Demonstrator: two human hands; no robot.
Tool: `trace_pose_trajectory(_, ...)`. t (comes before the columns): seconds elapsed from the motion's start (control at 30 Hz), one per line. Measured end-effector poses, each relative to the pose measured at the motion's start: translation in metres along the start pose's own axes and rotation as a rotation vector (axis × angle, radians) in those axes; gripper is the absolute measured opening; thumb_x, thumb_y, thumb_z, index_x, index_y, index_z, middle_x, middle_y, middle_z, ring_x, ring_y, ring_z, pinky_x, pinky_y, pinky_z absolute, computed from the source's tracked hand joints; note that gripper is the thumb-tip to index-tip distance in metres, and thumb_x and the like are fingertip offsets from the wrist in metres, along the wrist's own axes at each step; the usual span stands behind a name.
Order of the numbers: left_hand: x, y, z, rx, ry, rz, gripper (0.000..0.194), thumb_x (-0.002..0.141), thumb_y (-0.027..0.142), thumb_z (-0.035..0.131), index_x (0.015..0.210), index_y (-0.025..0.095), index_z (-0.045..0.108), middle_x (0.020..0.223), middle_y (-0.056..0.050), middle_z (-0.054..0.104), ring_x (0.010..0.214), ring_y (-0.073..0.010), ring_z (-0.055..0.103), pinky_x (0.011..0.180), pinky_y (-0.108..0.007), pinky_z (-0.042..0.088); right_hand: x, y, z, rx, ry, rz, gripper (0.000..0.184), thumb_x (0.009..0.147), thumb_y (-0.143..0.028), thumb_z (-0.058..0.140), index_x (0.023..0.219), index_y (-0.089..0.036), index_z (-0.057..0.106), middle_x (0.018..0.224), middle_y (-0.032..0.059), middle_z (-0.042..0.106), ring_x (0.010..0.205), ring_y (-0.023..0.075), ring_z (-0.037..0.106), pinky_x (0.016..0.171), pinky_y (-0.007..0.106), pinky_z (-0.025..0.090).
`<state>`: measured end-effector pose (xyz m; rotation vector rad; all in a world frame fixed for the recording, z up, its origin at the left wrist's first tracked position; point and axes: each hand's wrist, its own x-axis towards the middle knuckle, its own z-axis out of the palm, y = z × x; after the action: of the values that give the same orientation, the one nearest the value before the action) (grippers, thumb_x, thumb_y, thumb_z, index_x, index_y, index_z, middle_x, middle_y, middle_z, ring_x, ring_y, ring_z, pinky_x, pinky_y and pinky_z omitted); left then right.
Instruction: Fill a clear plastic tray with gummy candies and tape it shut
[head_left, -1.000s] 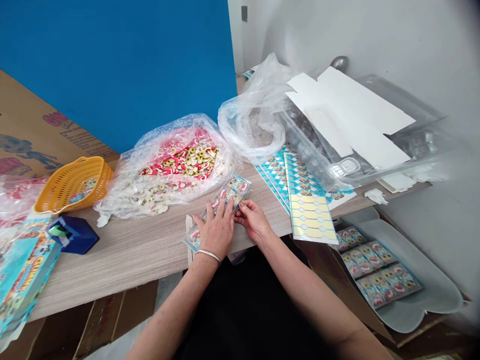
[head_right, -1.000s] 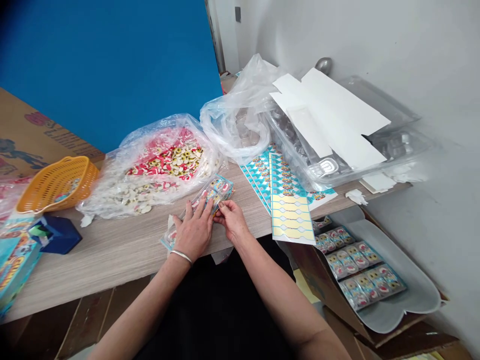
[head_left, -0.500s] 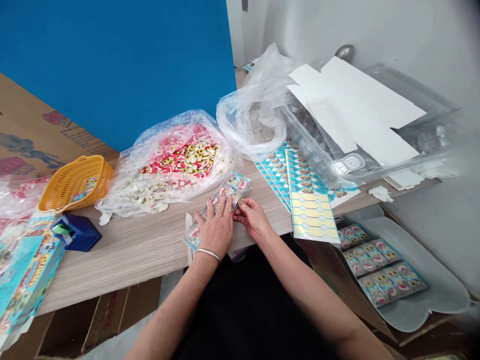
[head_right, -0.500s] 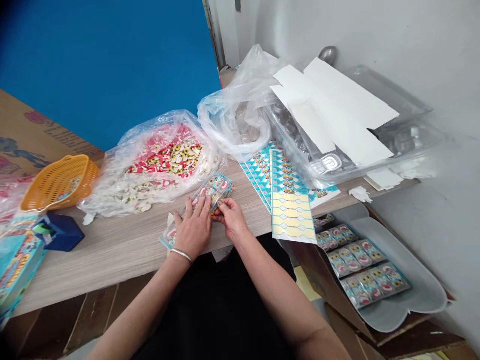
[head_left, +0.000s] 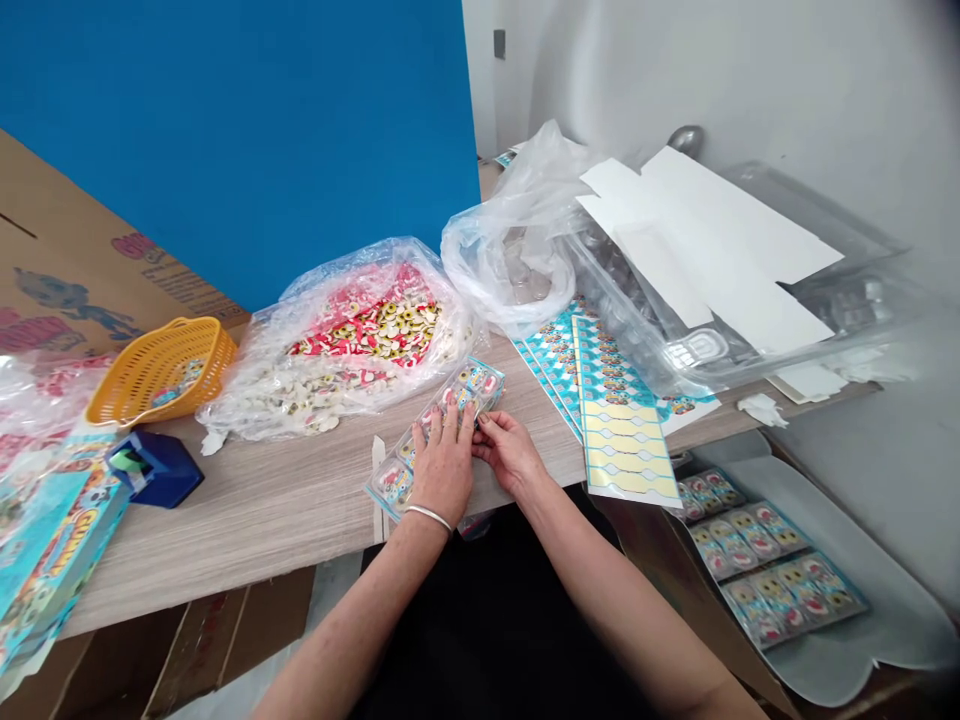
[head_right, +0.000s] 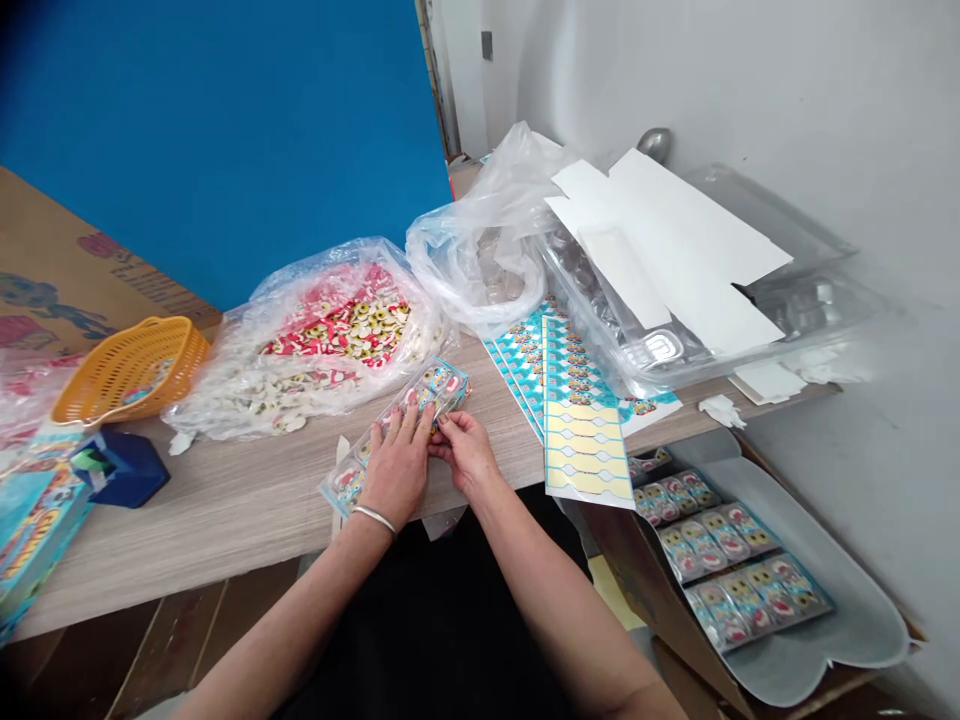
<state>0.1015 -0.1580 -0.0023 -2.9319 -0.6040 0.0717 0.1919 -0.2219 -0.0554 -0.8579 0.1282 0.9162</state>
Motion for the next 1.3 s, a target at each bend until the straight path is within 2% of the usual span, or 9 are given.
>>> trace_pose_trajectory(0.37,0.001,-0.002,-0.003,-0.045,-0.017,-0.006,0.062,0.096,0.013,0.035,0.157,0.023,0.029,0.162,-0.014,0.031,0.141,-0.0371,0.040,0.111,-0.062,0.034,-0.002,0.000,0.000,-0.075,-0.004,-0.008,0.037,0.061,-0.039,0.089,0.073,-0.020,0.060,0.062,-0.0026,0.062,0.057,0.0125,0.059,0.060,0.029,0.055)
trace_pose_trajectory(0.5,-0.001,-0.001,-0.005,-0.037,-0.003,-0.010,0.063,0.096,0.013,0.035,0.158,0.026,0.028,0.162,-0.015,0.032,0.142,-0.0375,0.039,0.112,-0.064,0.032,-0.004,0.005,0.001,-0.143,0.074,-0.071,0.031,0.068,-0.041,0.082,0.074,-0.022,0.058,0.061,-0.0028,0.059,0.057,0.0140,0.056,0.056,0.029,0.052)
trace_pose_trajectory(0.57,-0.002,-0.001,-0.004,-0.020,0.007,0.001,0.063,0.097,0.012,0.034,0.158,0.025,0.028,0.162,-0.015,0.032,0.143,-0.0371,0.038,0.112,-0.064,0.032,-0.005,0.001,-0.001,-0.222,0.164,-0.200,0.025,0.072,-0.037,0.078,0.082,-0.023,0.060,0.068,-0.0026,0.060,0.063,0.0149,0.056,0.062,0.029,0.053)
trace_pose_trajectory(0.67,-0.003,-0.001,-0.004,-0.003,0.016,0.013,0.061,0.098,0.012,0.031,0.157,0.024,0.029,0.162,-0.016,0.032,0.142,-0.0375,0.038,0.112,-0.064,0.032,-0.005,-0.014,-0.005,-0.585,0.260,-0.610,0.020,0.082,-0.030,0.067,0.100,-0.025,0.064,0.097,0.0042,0.064,0.090,0.0198,0.059,0.085,0.035,0.052)
trace_pose_trajectory(0.77,-0.003,-0.002,-0.003,0.001,0.026,0.010,0.061,0.098,0.011,0.031,0.157,0.024,0.029,0.162,-0.016,0.030,0.142,-0.0381,0.038,0.111,-0.065,0.033,0.001,-0.030,-0.010,-0.969,0.190,-0.903,0.027,0.090,-0.023,0.051,0.112,-0.023,0.065,0.117,0.0107,0.061,0.110,0.0237,0.055,0.101,0.043,0.046)
trace_pose_trajectory(0.87,-0.003,-0.001,-0.001,-0.002,0.039,0.016,0.061,0.098,0.011,0.030,0.157,0.024,0.029,0.162,-0.016,0.029,0.143,-0.0389,0.037,0.111,-0.065,0.033,0.010,-0.034,-0.016,-1.136,0.122,-0.985,0.032,0.092,-0.016,0.043,0.112,-0.021,0.067,0.119,0.0122,0.061,0.115,0.0235,0.055,0.106,0.044,0.043)
trace_pose_trajectory(1.07,-0.004,-0.001,0.002,-0.028,0.048,0.024,0.061,0.097,0.010,0.034,0.157,0.023,0.030,0.162,-0.017,0.031,0.144,-0.0398,0.034,0.111,-0.067,0.032,0.017,-0.020,-0.028,-1.386,0.141,-1.053,0.037,0.095,-0.015,0.041,0.122,-0.019,0.066,0.121,0.0147,0.063,0.116,0.0255,0.057,0.104,0.046,0.046)
trace_pose_trajectory(1.2,-0.004,-0.003,0.005,-0.038,0.071,0.025,0.061,0.097,0.011,0.036,0.156,0.024,0.031,0.162,-0.017,0.031,0.144,-0.0389,0.035,0.112,-0.066,0.032,0.016,-0.021,-0.026,-1.521,0.185,-1.107,0.035,0.094,-0.015,0.046,0.122,-0.016,0.067,0.129,0.0176,0.059,0.122,0.0287,0.054,0.104,0.048,0.045)
trace_pose_trajectory(1.3,-0.002,-0.012,0.005,-0.026,0.094,0.059,0.060,0.097,0.012,0.036,0.156,0.024,0.032,0.161,-0.017,0.031,0.143,-0.0397,0.036,0.111,-0.065,0.033,0.017,-0.028,-0.022,-1.550,0.113,-1.134,0.034,0.093,-0.013,0.046,0.120,-0.017,0.068,0.134,0.0166,0.058,0.125,0.0288,0.053,0.108,0.049,0.043)
